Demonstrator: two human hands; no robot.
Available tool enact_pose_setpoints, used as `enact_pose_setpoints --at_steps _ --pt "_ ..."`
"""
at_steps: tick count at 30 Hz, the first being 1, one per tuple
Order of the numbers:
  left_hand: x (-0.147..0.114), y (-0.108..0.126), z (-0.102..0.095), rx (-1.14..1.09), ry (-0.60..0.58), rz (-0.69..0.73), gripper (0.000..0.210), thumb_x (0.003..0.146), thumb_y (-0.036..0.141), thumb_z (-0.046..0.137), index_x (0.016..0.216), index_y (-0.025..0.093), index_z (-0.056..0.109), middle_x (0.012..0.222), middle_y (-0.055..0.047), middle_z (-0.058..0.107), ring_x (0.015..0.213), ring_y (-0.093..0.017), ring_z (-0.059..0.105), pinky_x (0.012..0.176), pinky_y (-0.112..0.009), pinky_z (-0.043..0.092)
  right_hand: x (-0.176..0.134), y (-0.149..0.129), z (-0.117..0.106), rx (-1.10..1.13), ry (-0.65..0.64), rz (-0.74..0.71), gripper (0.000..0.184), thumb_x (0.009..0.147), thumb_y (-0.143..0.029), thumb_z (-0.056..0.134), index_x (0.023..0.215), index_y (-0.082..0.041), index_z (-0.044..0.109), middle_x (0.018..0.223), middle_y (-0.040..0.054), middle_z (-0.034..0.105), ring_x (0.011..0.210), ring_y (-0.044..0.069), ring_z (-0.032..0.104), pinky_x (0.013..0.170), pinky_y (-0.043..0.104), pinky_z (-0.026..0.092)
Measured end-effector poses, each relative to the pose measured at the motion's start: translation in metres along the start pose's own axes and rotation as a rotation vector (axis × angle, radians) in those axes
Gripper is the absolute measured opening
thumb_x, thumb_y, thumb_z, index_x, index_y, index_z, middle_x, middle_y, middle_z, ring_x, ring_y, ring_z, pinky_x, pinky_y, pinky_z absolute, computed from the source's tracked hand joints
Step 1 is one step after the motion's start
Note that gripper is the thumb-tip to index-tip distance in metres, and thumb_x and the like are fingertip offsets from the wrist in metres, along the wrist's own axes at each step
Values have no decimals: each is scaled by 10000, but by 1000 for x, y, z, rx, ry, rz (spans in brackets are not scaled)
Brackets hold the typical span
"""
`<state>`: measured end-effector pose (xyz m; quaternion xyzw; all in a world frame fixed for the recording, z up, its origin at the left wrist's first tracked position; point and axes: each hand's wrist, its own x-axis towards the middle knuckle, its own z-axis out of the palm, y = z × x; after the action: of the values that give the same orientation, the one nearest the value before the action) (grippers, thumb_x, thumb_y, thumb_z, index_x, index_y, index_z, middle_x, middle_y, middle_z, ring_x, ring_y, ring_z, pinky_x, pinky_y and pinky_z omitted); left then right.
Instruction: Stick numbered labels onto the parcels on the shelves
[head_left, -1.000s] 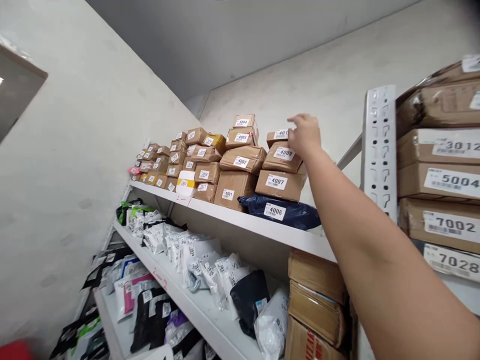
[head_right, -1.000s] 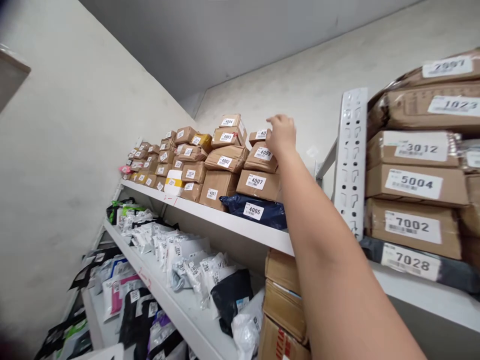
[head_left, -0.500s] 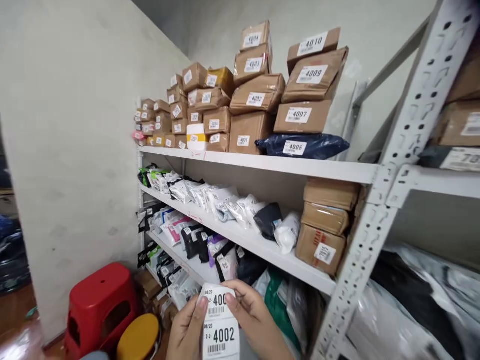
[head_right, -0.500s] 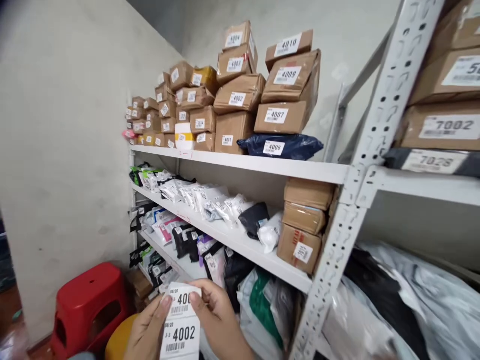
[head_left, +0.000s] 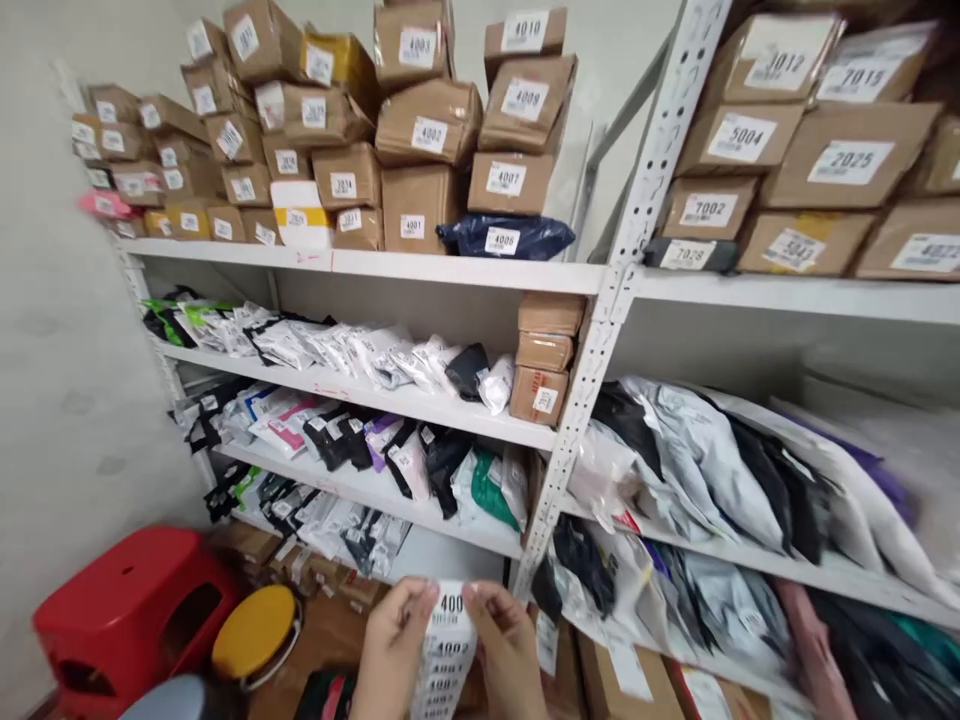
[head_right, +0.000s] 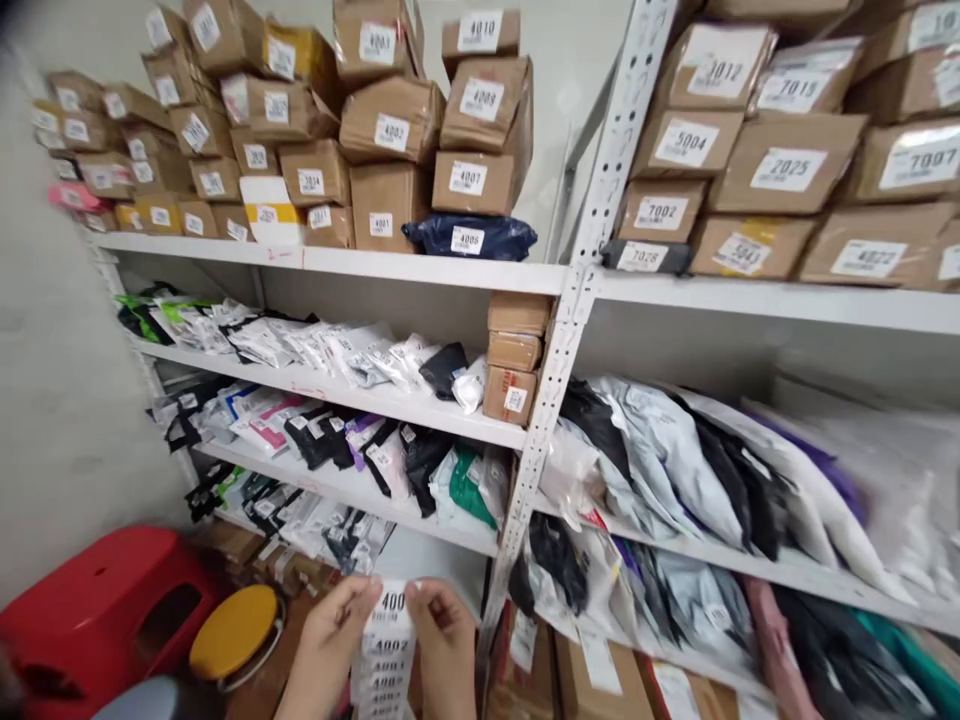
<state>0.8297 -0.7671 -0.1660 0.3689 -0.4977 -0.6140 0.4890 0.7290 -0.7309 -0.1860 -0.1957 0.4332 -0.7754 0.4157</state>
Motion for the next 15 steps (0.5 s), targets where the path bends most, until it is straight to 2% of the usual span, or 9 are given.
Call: enact_pose_setpoints --at_steps 4,6,8,12,13,15 --pt "-3 -1 15 -207 -150 -221 478 667 618 658 708 142 642 522 23 545 500 -104 453 502 -199 368 -13 -26 -15 -52 65 -32 309 566 -436 817 641 -178 663 595 -16 607 531 106 491 525 215 413" --pt "-7 -4 28 -199 -199 -230 452 633 577 713 723 138 654 565 7 587 534 -114 492 533 -206 394 -15 -34 -26 -81 102 -62 296 588 -442 804 643 -187 662 601 -18 612 545 111 504 533 216 423" --pt "-16 -9 45 -118 -214 -175 417 599 529 759 696 136 661 600 -6 613 568 -124 519 559 -209 415 -17 -37 -42 -112 94 -81 285 597 -444 798 678 -200 675 645 -7 644 594 131 549 575 229 454" --pt "-51 -35 85 -27 -162 -85 390 662 557 696 684 168 689 726 -55 651 702 -185 592 663 -264 484 -31 -46 -96 -219 28 -21 407 533 -540 800 770 -221 708 718 42 694 698 229 633 669 347 522" --pt "-62 -43 93 6 -211 -72 371 669 554 692 699 184 707 804 -76 662 776 -209 606 724 -289 495 -37 -51 -115 -283 34 1 419 537 -571 784 761 -225 707 708 48 690 702 248 638 665 374 530" --pt "-84 -57 106 79 -384 -100 329 654 534 715 769 227 744 936 -101 665 892 -247 609 823 -330 492 -52 -68 -151 -456 92 27 383 613 -594 730 753 -239 694 714 54 678 722 263 638 639 393 537"
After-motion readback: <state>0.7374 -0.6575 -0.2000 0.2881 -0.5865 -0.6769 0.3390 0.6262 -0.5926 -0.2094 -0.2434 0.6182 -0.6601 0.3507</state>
